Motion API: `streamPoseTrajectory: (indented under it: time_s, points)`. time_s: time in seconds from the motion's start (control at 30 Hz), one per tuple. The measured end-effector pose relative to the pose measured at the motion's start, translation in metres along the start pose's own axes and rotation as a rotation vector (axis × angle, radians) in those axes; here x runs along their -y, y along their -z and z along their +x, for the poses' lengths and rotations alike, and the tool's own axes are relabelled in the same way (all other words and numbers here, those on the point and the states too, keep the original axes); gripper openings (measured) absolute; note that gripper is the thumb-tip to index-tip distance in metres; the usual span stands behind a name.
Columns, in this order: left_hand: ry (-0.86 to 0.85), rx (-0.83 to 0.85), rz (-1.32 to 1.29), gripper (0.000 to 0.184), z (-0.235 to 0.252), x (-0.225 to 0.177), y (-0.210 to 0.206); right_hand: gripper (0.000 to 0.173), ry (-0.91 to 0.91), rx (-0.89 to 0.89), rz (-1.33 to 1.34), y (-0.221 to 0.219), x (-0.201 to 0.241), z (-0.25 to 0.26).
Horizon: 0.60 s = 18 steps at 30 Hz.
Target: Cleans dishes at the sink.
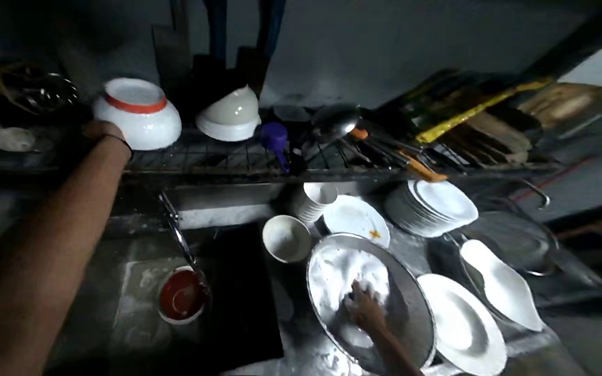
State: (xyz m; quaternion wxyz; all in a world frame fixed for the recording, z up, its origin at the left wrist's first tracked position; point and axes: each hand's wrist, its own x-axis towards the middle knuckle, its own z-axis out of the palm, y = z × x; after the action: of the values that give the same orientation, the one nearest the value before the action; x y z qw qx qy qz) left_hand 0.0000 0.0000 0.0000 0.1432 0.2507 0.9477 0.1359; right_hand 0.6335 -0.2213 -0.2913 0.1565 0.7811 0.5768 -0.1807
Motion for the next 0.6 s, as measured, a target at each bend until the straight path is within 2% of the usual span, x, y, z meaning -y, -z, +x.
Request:
streamPoseTrajectory:
  time_s: [0.07, 0.1, 0.2, 0.27, 0.3, 0.37, 0.4, 0.43, 0.5, 0.57, 0.6]
  points:
    - [-0.143, -0.142, -0.148, 0.044, 0.013, 0.004, -0.028, 0.068, 0.024, 0.274, -0.194, -0.001, 0.038, -0.010]
    - [-0.198, -0.160, -0.280, 0.044, 0.012, 0.005, -0.031, 0.063, 0.072, 0.346, -0.256, -0.003, 0.052, -0.017]
    - [-0.427, -0.265, -0.690, 0.039, 0.001, 0.027, -0.030, 0.049, 0.216, 0.288, -0.025, -0.003, 0.057, -0.036]
    - [-0.627, -0.387, -0.842, 0.044, -0.018, 0.071, -0.049, 0.055, 0.345, 0.223, -0.061, -0.005, 0.037, -0.035]
    - [-0.718, -0.468, -0.902, 0.043, -0.032, 0.103, -0.075, 0.055, 0.332, 0.190, -0.056, -0.006, 0.022, -0.034]
    - [-0.788, -0.531, -0.939, 0.038, -0.057, 0.178, -0.159, 0.047, 0.177, 0.112, 0.069, -0.005, -0.006, -0.030]
    - [-0.760, -0.454, -0.884, 0.035, -0.069, 0.221, -0.214, 0.047, 0.084, 0.105, 0.059, -0.001, -0.015, -0.028]
    - [-0.718, -0.299, -0.792, 0.033, -0.081, 0.265, -0.268, 0.050, 0.002, 0.115, 0.018, 0.003, -0.019, -0.027]
    - [-0.661, 0.174, -0.428, 0.038, -0.101, 0.328, -0.354, 0.058, -0.092, 0.087, 0.058, -0.002, -0.031, -0.020]
    - [-0.628, 0.703, 0.111, 0.056, -0.110, 0.349, -0.404, 0.064, -0.112, 0.083, 0.079, -0.006, -0.034, -0.019]
    - [-0.604, 0.827, 0.277, 0.059, -0.115, 0.352, -0.426, 0.064, -0.092, 0.084, 0.060, -0.005, -0.029, -0.023]
